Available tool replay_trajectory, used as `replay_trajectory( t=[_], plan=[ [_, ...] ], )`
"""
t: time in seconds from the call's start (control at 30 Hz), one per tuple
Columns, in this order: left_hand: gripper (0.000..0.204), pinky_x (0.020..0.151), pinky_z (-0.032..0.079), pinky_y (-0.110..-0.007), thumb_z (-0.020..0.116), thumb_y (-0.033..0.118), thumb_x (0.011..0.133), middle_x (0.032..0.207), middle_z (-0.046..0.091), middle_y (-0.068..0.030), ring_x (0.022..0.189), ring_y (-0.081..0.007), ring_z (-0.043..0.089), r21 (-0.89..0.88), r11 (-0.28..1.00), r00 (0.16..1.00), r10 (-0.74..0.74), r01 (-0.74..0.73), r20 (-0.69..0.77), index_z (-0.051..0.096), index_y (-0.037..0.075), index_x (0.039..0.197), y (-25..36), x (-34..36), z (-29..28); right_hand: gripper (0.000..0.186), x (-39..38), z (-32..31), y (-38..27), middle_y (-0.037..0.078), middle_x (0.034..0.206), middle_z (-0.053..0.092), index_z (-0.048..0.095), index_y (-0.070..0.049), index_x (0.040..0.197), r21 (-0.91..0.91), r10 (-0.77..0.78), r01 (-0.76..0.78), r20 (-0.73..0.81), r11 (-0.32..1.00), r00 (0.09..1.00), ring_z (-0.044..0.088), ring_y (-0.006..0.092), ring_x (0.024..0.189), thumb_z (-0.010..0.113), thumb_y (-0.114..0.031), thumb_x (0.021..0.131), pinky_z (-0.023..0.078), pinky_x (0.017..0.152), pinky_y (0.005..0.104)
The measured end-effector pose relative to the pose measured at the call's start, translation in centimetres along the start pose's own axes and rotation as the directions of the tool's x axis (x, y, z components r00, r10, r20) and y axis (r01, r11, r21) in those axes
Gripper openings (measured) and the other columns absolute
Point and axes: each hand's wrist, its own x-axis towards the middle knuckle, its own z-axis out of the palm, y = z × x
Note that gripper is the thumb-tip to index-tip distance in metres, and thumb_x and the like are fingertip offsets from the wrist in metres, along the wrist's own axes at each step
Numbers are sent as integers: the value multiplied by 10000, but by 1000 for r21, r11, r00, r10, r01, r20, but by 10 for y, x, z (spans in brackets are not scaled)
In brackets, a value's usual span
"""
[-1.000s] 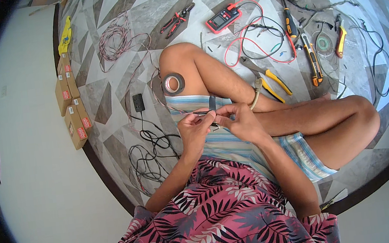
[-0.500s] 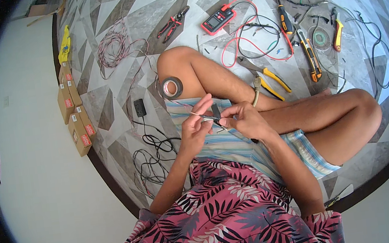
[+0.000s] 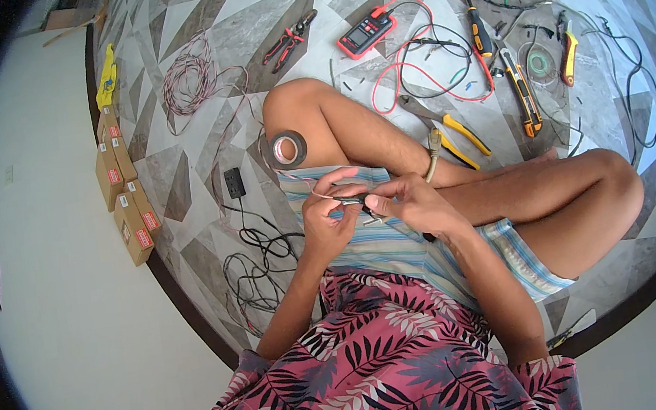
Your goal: Splicing and taping electrical wires while testing with a multimeter.
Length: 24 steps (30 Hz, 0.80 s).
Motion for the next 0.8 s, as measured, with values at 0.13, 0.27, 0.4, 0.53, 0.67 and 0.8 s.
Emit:
replay_trajectory(
  t=[0.13, 0.27, 0.4, 0.53, 0.67, 0.8],
  plan=[
    [128, 626, 575, -253, 690, -115, 763, 1135, 687, -165, 910, -202, 719, 19, 999, 1000, -27, 27, 13, 706, -55, 875, 2, 0, 0, 186, 1, 1, 0, -25, 765, 634, 722, 20, 941, -105, 67, -68, -17, 992, 998, 503, 44, 705, 716, -166, 944, 397, 606, 233],
    [53, 586, 555, -252, 719, -77, 764, 920, 706, -124, 771, -171, 703, 85, 996, 997, -12, 19, -73, 680, -60, 795, 3, 0, 5, 212, 0, 13, 7, -2, 734, 630, 724, 18, 837, -68, -13, 5, -123, 998, 992, 506, 66, 716, 743, -178, 915, 412, 625, 268],
    [192, 475, 458, -286, 749, -17, 774, 686, 625, -112, 537, -182, 600, 170, 985, 985, 12, 17, -173, 578, -28, 688, 6, -5, 15, 209, -6, 32, 19, 20, 737, 640, 693, 19, 785, -20, -106, 106, -343, 994, 933, 519, 80, 726, 730, -144, 910, 429, 650, 284],
    [283, 454, 398, -312, 755, 10, 780, 625, 576, -111, 479, -169, 521, 126, 990, 987, -45, 65, -156, 511, -27, 642, 8, -3, 19, 194, -2, 35, 33, 84, 731, 658, 683, 22, 776, -154, -265, 217, -469, 964, 843, 562, 149, 722, 746, -131, 877, 448, 708, 324],
    [224, 480, 365, -249, 724, 6, 827, 607, 579, -46, 546, -49, 473, 156, 964, 968, -187, 213, -167, 577, -44, 666, 13, -10, 16, 167, 4, 42, 33, 128, 732, 669, 691, 10, 773, -294, -367, 241, -522, 925, 770, 601, 235, 721, 768, -125, 833, 451, 734, 361],
    [182, 539, 409, -229, 692, 13, 885, 648, 606, -11, 581, -48, 494, -44, 946, 936, -324, 321, -138, 634, -50, 724, 12, -20, 13, 137, 12, 44, 33, 136, 712, 665, 701, -4, 764, -468, -465, 215, -524, 857, 713, 614, 300, 718, 776, -115, 796, 455, 722, 388]
  ],
)
